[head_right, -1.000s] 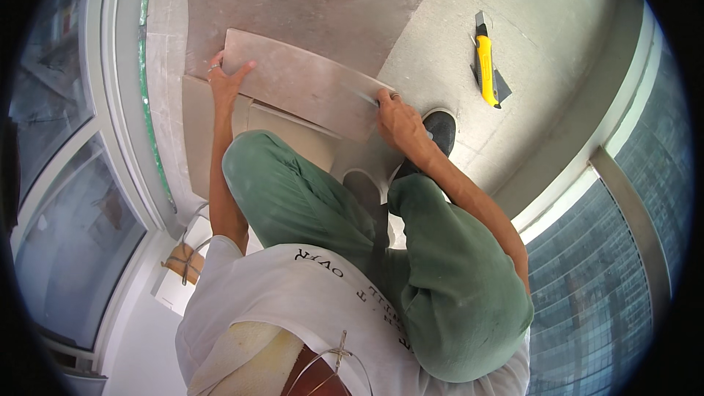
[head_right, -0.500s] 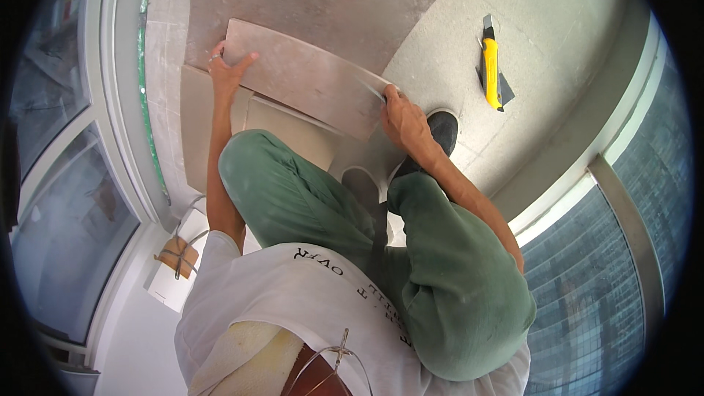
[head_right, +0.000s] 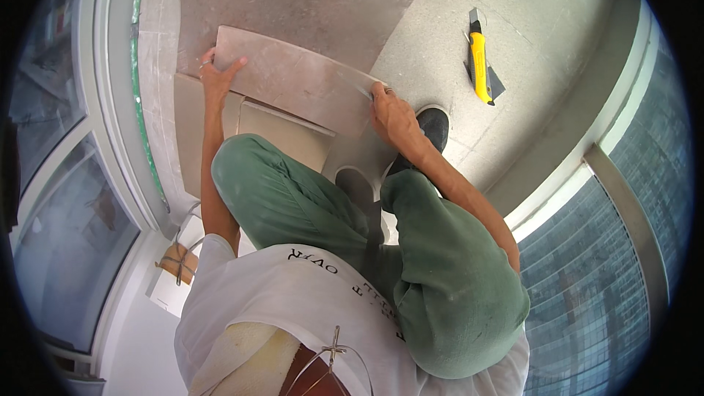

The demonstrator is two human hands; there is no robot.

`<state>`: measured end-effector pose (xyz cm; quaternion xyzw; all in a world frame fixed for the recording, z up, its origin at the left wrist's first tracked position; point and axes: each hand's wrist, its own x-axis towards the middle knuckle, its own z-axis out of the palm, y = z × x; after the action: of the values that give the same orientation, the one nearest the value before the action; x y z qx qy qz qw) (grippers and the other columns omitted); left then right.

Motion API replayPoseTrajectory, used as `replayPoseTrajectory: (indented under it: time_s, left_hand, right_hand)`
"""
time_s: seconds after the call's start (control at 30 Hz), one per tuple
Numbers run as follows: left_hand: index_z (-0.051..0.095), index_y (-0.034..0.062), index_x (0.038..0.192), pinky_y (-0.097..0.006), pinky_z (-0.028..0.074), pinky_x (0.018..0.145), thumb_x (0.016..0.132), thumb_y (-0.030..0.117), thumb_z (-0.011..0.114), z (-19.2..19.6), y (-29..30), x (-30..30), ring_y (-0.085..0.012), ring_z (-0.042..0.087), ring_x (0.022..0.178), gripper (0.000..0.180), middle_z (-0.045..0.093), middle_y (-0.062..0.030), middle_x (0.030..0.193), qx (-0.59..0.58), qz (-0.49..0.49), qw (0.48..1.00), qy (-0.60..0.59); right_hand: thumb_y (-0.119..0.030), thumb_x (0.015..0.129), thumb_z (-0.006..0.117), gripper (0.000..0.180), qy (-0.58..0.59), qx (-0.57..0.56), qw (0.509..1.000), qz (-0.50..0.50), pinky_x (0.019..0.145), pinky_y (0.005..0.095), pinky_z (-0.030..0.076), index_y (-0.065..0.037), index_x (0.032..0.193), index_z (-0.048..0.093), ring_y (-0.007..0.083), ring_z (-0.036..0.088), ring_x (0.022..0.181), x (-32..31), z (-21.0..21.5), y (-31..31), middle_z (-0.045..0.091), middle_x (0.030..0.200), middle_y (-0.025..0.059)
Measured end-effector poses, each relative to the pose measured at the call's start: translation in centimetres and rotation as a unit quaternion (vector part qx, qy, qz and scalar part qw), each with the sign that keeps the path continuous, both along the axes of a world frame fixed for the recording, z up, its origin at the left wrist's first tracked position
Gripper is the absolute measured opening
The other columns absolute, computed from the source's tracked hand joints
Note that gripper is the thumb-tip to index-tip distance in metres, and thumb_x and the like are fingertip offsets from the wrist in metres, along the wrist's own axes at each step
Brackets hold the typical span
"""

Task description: The person kneels on the floor and uses a utility knife to score and snap rectangular tiles. They measure and mark the tiles, then break them along the scored lines to fit them into the floor layout.

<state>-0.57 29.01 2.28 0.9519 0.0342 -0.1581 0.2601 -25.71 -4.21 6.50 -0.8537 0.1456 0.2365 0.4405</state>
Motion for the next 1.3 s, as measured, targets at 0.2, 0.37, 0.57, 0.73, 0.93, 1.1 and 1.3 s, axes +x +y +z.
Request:
replayPoseTrajectory:
  time_s: [0.2, 0.37, 0.57, 0.73, 0.93, 1.1, 1.3]
  left_hand:
    - [0.047, 0.0029, 0.141, -0.051, 0.039, 0.109, 0.062, 0.045, 0.093, 0.7, -1.9, -0.6, -0.0407, 0.037, 0.136, 0.101, 0.043, -0.0226, 0.144, 0.097, -0.059, 0.990, -0.088]
    - [0.037, 0.0013, 0.148, -0.053, 0.037, 0.112, 0.060, 0.046, 0.093, 1.5, -3.2, -0.9, -0.0418, 0.030, 0.141, 0.113, 0.033, -0.0236, 0.151, 0.065, -0.142, 0.988, 0.019]
    - [0.013, -0.0062, 0.157, -0.056, 0.026, 0.119, 0.056, 0.051, 0.093, 3.9, -8.1, -5.5, -0.0465, 0.008, 0.152, 0.141, 0.011, -0.0317, 0.162, 0.164, -0.178, 0.969, 0.055]
    - [0.007, -0.0080, 0.157, -0.066, 0.019, 0.117, 0.053, 0.049, 0.095, 3.4, -8.7, -5.2, -0.0484, -0.001, 0.153, 0.148, 0.002, -0.0336, 0.163, 0.149, -0.154, 0.972, 0.097]
    - [0.004, -0.0064, 0.157, -0.066, 0.017, 0.118, 0.052, 0.044, 0.096, 3.5, -9.0, -5.2, -0.0463, -0.001, 0.153, 0.149, 0.000, -0.0324, 0.164, 0.150, -0.136, 0.974, 0.105]
    - [0.004, -0.0054, 0.158, -0.066, 0.018, 0.118, 0.051, 0.042, 0.097, 3.9, -9.2, -5.2, -0.0459, -0.001, 0.153, 0.149, -0.001, -0.0319, 0.164, 0.148, -0.121, 0.976, 0.107]
    - [0.005, -0.0041, 0.158, -0.066, 0.016, 0.118, 0.050, 0.042, 0.098, 3.8, -9.1, -5.2, -0.0458, -0.002, 0.153, 0.150, -0.001, -0.0311, 0.164, 0.139, -0.107, 0.979, 0.100]
  right_hand:
    - [-0.011, 0.097, 0.051, 0.021, 0.001, -0.008, 1.000, 0.010, 0.084, 0.0564, 0.048, 0.001, 0.113, 0.048, 0.0495, 0.063, 0.097, 0.0, -0.7, -0.5, 0.065, 0.102, 0.0322]
    - [-0.014, 0.099, 0.051, 0.022, 0.028, -0.020, 0.999, 0.033, 0.080, 0.0581, 0.048, 0.000, 0.115, 0.046, 0.0507, 0.064, 0.090, 0.2, -1.5, -1.0, 0.066, 0.089, 0.0311]
    - [-0.019, 0.101, 0.051, 0.024, 0.008, -0.039, 0.998, 0.048, 0.074, 0.0579, 0.050, -0.001, 0.115, 0.045, 0.0500, 0.065, 0.082, 3.0, 2.2, -2.4, 0.067, 0.086, 0.0304]
    - [-0.020, 0.102, 0.051, 0.024, -0.088, -0.024, 0.993, 0.076, 0.073, 0.0557, 0.052, -0.001, 0.115, 0.045, 0.0489, 0.066, 0.082, 9.0, 2.2, -0.6, 0.068, 0.085, 0.0296]
    - [-0.021, 0.102, 0.048, 0.024, -0.074, -0.059, 0.977, 0.193, 0.073, 0.0560, 0.052, 0.000, 0.113, 0.046, 0.0484, 0.067, 0.082, 15.4, -1.0, 3.4, 0.068, 0.084, 0.0293]
    - [-0.020, 0.102, 0.048, 0.024, -0.085, -0.072, 0.968, 0.225, 0.074, 0.0570, 0.052, 0.001, 0.113, 0.046, 0.0487, 0.066, 0.083, 16.3, -2.6, 4.2, 0.068, 0.084, 0.0295]
    - [-0.021, 0.100, 0.050, 0.028, -0.042, -0.077, 0.967, 0.238, 0.075, 0.0579, 0.052, 0.002, 0.116, 0.046, 0.0508, 0.065, 0.084, 16.8, -3.7, 4.2, 0.067, 0.086, 0.0304]
